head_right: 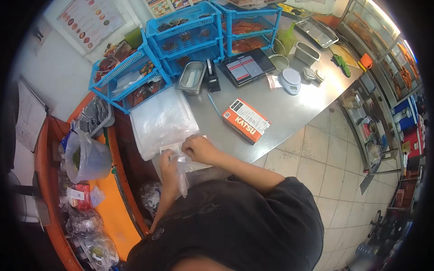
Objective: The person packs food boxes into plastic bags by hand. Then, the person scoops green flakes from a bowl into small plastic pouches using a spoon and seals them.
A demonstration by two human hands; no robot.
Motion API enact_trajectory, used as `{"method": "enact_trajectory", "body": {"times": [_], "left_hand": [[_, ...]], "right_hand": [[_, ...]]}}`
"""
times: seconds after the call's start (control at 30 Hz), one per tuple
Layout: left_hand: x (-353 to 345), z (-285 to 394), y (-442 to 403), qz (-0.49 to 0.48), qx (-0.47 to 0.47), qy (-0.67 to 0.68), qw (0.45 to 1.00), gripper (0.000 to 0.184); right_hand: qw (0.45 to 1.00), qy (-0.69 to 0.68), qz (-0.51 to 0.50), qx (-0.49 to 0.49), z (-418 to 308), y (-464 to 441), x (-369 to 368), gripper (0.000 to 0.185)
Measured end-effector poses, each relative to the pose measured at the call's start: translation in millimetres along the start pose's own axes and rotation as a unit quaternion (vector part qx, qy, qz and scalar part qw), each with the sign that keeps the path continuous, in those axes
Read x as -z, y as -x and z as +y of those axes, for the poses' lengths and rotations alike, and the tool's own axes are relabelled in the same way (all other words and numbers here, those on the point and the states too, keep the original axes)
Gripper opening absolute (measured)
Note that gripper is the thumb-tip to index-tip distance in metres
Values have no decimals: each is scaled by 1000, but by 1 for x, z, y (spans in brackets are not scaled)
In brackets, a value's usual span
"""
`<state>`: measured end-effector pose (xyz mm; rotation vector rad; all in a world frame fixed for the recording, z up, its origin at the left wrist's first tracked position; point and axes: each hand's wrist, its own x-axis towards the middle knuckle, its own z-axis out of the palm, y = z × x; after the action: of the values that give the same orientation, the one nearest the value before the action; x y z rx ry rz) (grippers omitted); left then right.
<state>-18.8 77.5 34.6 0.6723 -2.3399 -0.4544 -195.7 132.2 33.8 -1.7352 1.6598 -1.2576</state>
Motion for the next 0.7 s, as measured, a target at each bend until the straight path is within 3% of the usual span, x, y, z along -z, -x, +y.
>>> {"method": "enact_trajectory", "body": {"times": [0.1,0.2,0.33,0.37,0.4,0.47,0.53,0.63,0.7], "left_hand": [[13,19,-13,55,-77,-108,990,21],[14,9,-7,-138,0,-21,990,23],[15,14,-16,-167,36,-8,985,22],[19,18,-23,-169,50,-10,984,23],[22,19,-29,-172,67,-12,983,23],[20,9,-40,-268,110,-6,957,28],[12,-9,-44,-226,89,41,969,17],[-1,-51,-27,-215,253,181,926,19],[17,-29,-29,-181,361,348,846,21]], "right_hand": [[999,33,19,26,0,9,-15,14],[999,30,37,18,7,14,-26,16],[997,49,47,32,8,14,-23,17],[999,40,-16,26,6,12,-14,16],[999,40,-9,32,5,10,-10,16],[999,29,-6,40,6,12,-14,14],[999,27,4,30,11,16,-20,15],[994,16,107,-2,-16,23,-15,19],[994,5,111,-3,-26,34,-11,22]]}}
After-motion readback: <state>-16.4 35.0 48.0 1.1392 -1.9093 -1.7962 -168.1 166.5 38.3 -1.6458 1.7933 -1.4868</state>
